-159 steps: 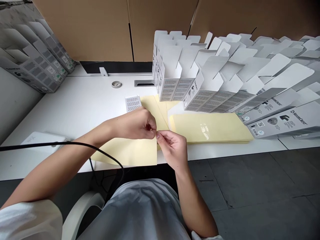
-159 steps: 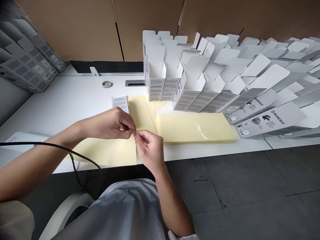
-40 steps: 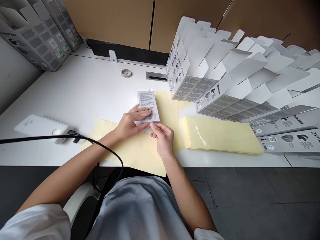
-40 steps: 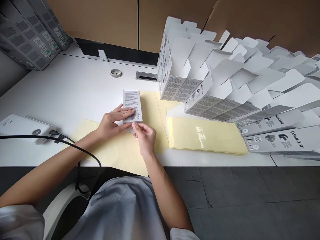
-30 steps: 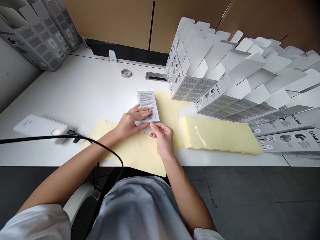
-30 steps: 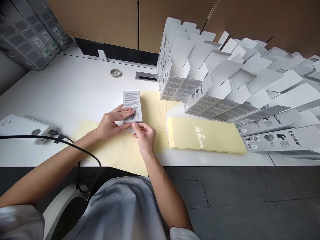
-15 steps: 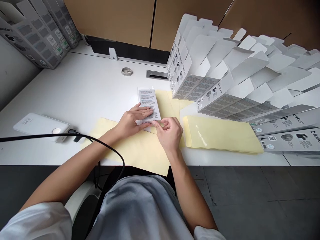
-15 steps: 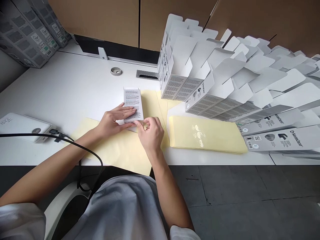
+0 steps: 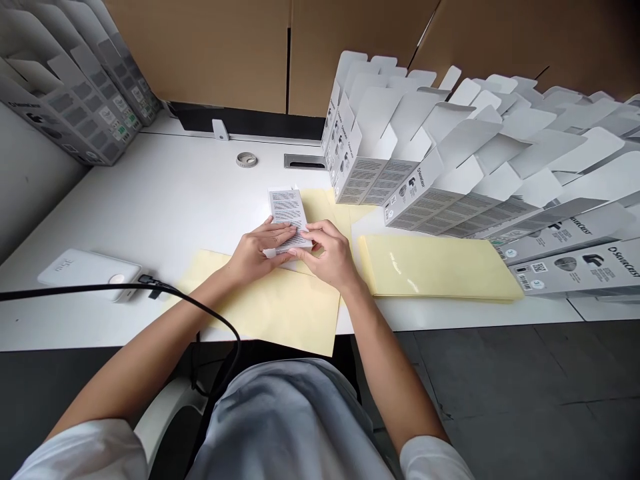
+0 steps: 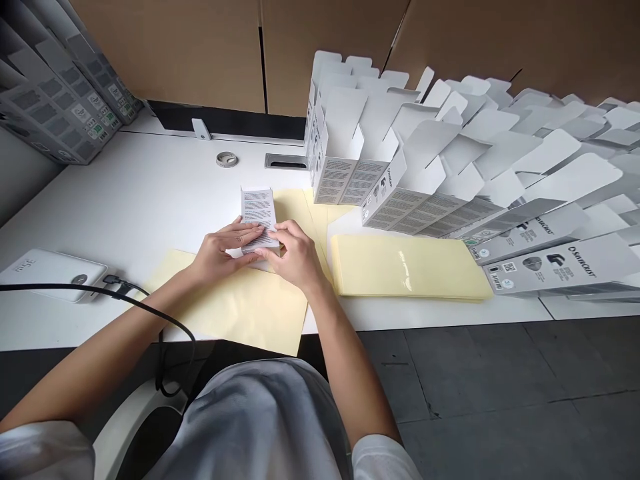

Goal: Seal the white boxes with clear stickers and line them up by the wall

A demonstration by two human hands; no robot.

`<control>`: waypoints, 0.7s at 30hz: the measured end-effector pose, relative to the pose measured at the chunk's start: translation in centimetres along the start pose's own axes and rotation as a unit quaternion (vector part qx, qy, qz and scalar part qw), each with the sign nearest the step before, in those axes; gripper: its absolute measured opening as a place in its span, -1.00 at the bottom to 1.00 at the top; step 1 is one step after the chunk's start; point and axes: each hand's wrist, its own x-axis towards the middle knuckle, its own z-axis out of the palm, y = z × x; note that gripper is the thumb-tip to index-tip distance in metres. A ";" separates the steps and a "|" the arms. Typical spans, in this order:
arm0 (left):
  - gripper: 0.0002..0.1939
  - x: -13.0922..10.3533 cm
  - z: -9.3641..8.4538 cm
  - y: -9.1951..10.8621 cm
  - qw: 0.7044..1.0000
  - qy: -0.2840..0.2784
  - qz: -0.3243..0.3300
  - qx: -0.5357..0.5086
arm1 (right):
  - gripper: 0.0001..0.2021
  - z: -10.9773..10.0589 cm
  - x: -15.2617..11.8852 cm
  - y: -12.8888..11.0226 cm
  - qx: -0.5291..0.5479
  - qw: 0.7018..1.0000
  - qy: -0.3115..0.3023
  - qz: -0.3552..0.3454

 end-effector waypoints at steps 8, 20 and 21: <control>-0.50 0.0 0.0 0.3 1.000 0.007 -0.013 -0.006 | -0.80 -0.8 0.3 0.7 0.087 0.996 -0.033 0.010; -0.54 0.0 0.1 0.4 1.000 0.016 -0.008 0.000 | -0.77 2.5 0.1 -1.1 0.125 0.975 0.081 0.163; -0.55 0.0 0.1 0.4 1.000 0.016 -0.010 0.003 | -0.76 2.7 0.2 -1.3 0.112 0.975 0.088 0.170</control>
